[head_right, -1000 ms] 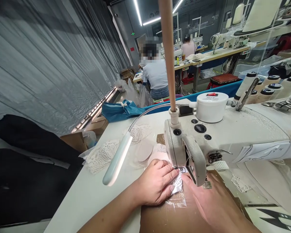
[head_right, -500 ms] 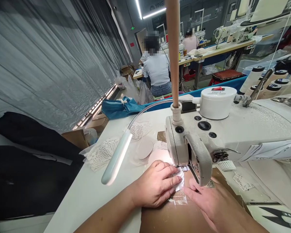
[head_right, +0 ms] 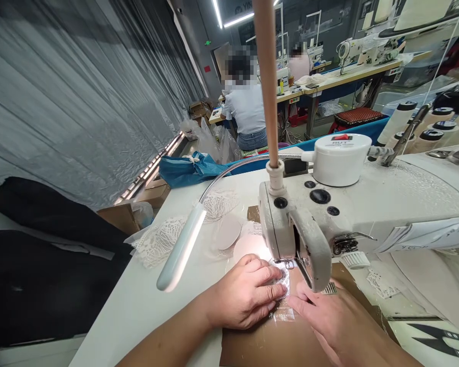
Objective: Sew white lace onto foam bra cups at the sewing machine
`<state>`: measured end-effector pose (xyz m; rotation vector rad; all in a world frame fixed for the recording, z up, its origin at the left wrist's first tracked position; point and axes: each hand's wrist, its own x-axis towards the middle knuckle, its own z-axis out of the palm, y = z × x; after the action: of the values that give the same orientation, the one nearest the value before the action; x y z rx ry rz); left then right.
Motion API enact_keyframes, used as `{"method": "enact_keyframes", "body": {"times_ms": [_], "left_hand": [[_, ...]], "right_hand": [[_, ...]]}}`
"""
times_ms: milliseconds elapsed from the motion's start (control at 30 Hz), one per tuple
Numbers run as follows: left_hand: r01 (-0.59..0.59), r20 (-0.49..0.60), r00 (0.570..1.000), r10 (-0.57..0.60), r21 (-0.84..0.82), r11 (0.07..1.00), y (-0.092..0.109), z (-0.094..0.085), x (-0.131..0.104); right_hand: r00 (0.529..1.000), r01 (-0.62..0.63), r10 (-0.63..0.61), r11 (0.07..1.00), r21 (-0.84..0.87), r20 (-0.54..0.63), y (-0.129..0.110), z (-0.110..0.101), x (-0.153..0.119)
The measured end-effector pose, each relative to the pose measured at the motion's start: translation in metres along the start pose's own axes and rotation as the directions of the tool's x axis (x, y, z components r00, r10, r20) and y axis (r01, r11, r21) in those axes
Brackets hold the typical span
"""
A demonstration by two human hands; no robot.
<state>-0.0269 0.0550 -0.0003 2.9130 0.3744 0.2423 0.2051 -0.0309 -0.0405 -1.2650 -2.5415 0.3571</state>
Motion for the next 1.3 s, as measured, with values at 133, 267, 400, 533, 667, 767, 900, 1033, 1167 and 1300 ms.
{"method": "enact_keyframes", "body": {"times_ms": [133, 267, 400, 533, 667, 767, 900, 1033, 1167, 1300], "left_hand": [[-0.003, 0.005, 1.0, 0.003, -0.009, 1.0, 0.0, 0.0, -0.001], [0.015, -0.002, 1.0, -0.015, -0.062, 0.998, -0.001, 0.0, -0.001], [0.042, -0.019, 0.999, -0.045, -0.117, 0.992, 0.001, 0.002, -0.001], [0.055, -0.019, 0.998, -0.057, -0.109, 0.993, 0.003, 0.003, -0.001], [0.05, -0.005, 0.999, -0.051, -0.088, 0.995, 0.004, 0.002, -0.001], [0.04, 0.012, 0.999, -0.039, -0.087, 0.995, 0.004, 0.001, -0.001], [0.02, -0.004, 1.0, -0.021, -0.123, 0.992, 0.002, 0.001, -0.002], [0.061, -0.056, 0.996, -0.07, -0.146, 0.987, 0.001, 0.002, 0.0], [0.11, -0.054, 0.992, -0.114, -0.067, 0.992, 0.001, 0.003, 0.006], [0.127, -0.038, 0.991, -0.127, -0.011, 0.992, 0.003, 0.003, 0.01]], "right_hand": [[1.0, 0.01, -0.011, 1.0, -0.016, -0.029, 0.0, -0.002, -0.001], [0.992, -0.001, -0.002, 1.0, -0.027, -0.125, 0.0, -0.003, 0.0], [0.975, -0.004, -0.008, 0.999, -0.053, -0.222, 0.002, 0.0, 0.001], [0.975, -0.024, 0.014, 0.999, -0.042, -0.224, 0.001, 0.001, 0.001], [0.98, -0.057, 0.057, 0.998, 0.004, -0.192, 0.0, -0.003, 0.005], [0.99, -0.023, 0.022, 1.0, -0.009, -0.142, 0.0, -0.003, 0.007], [0.976, -0.02, 0.008, 0.998, -0.056, -0.216, 0.001, 0.008, 0.005], [0.963, -0.019, 0.007, 0.999, -0.045, -0.271, 0.001, 0.016, 0.001], [0.952, -0.002, -0.019, 0.998, -0.068, -0.305, 0.0, 0.014, 0.001], [0.93, 0.026, -0.052, 0.997, -0.077, -0.363, 0.0, 0.012, 0.003]]}}
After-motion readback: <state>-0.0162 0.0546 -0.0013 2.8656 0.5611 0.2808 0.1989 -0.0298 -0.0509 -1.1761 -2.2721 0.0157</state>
